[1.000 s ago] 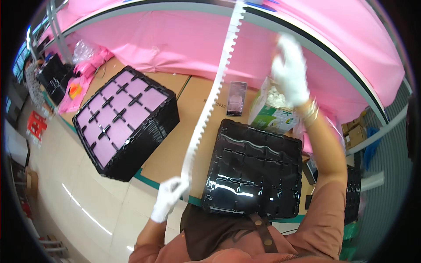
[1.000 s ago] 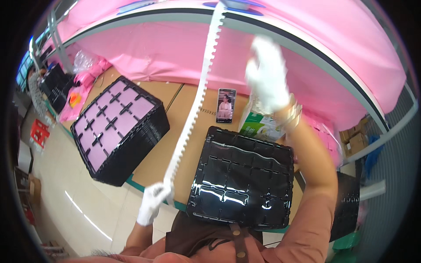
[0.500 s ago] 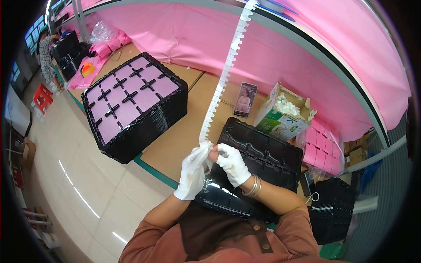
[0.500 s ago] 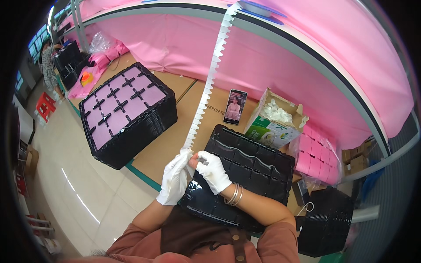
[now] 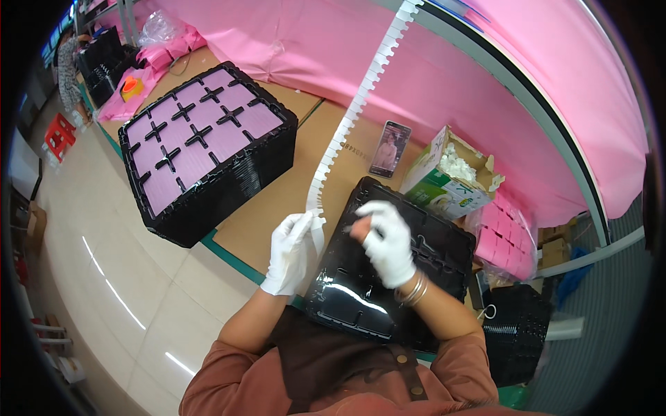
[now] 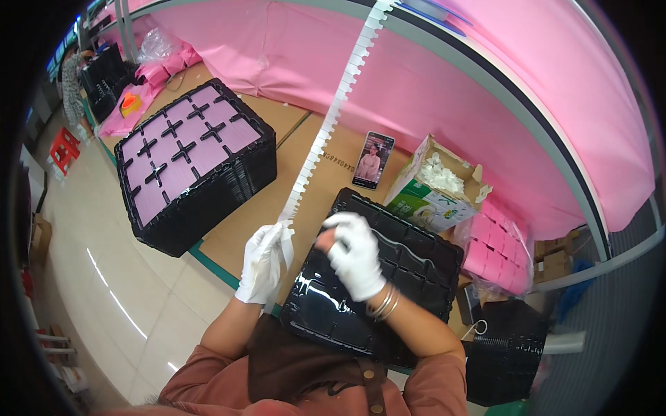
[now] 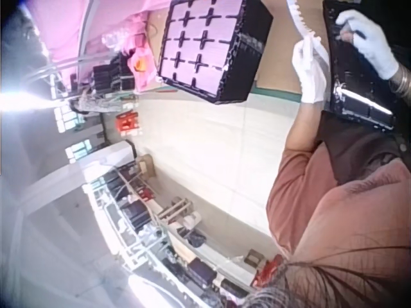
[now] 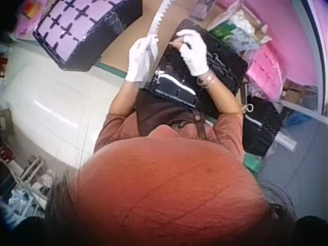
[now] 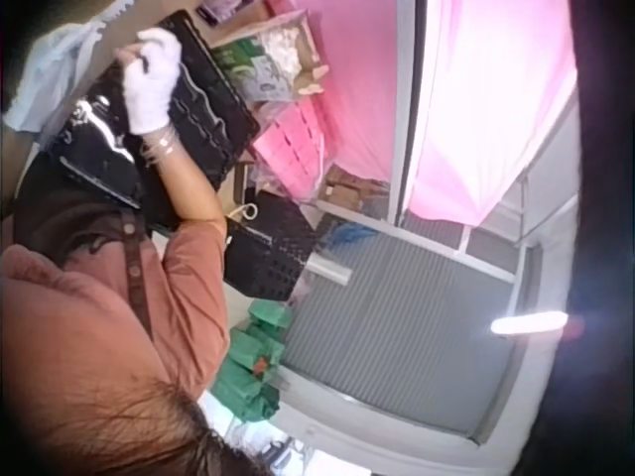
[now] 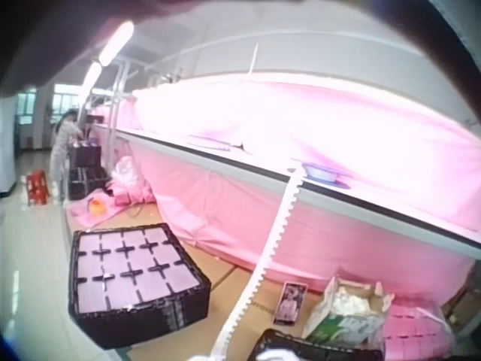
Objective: The person repeatedly places pink plastic inserts into black plastic crates, then stacks the completed crates on the left side of the table. The person uses both hands to handle the inserts and crates throughout the process.
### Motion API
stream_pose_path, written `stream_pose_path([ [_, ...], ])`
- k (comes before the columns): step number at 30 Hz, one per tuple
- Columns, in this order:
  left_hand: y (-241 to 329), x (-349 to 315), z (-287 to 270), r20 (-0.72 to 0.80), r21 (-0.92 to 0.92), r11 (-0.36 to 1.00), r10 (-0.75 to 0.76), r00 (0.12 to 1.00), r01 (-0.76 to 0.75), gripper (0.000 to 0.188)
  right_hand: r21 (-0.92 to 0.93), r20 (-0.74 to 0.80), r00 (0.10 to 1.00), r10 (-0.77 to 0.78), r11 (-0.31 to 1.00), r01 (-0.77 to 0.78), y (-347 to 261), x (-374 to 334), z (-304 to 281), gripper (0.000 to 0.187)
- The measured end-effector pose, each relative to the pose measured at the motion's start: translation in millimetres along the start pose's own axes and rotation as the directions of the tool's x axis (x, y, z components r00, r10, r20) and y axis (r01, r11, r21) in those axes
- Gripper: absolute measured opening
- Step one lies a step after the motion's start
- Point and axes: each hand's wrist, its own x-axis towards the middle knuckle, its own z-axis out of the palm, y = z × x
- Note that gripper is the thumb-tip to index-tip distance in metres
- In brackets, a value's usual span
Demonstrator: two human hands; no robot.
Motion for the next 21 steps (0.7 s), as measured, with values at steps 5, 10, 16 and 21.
stream_pose_path([
  [5,5.1,-1.0,-7.0,-0.006,0.029,0.999,0.029,1.000,-0.028,0.021,-0.174,0.209,0.919,0.335,0.937,-0.302,109.0,40.9,-40.9,0.006],
  [10,1.9,-1.8,-16.8,-0.028,0.115,0.993,0.030,0.999,-0.026,0.020,-0.353,0.341,0.855,0.392,0.896,-0.270,122.7,46.1,-23.2,0.006],
  [16,3.4,-6.1,-19.6,-0.046,0.055,0.998,0.013,0.999,-0.011,0.017,-0.529,0.184,0.900,0.395,0.812,-0.248,103.4,41.7,-4.3,0.016],
  [21,-3.6,-4.6,-20.2,-0.001,0.019,0.999,0.046,0.999,-0.046,0.015,-0.361,0.144,0.821,0.553,0.802,-0.477,115.8,44.3,-0.2,0.026],
])
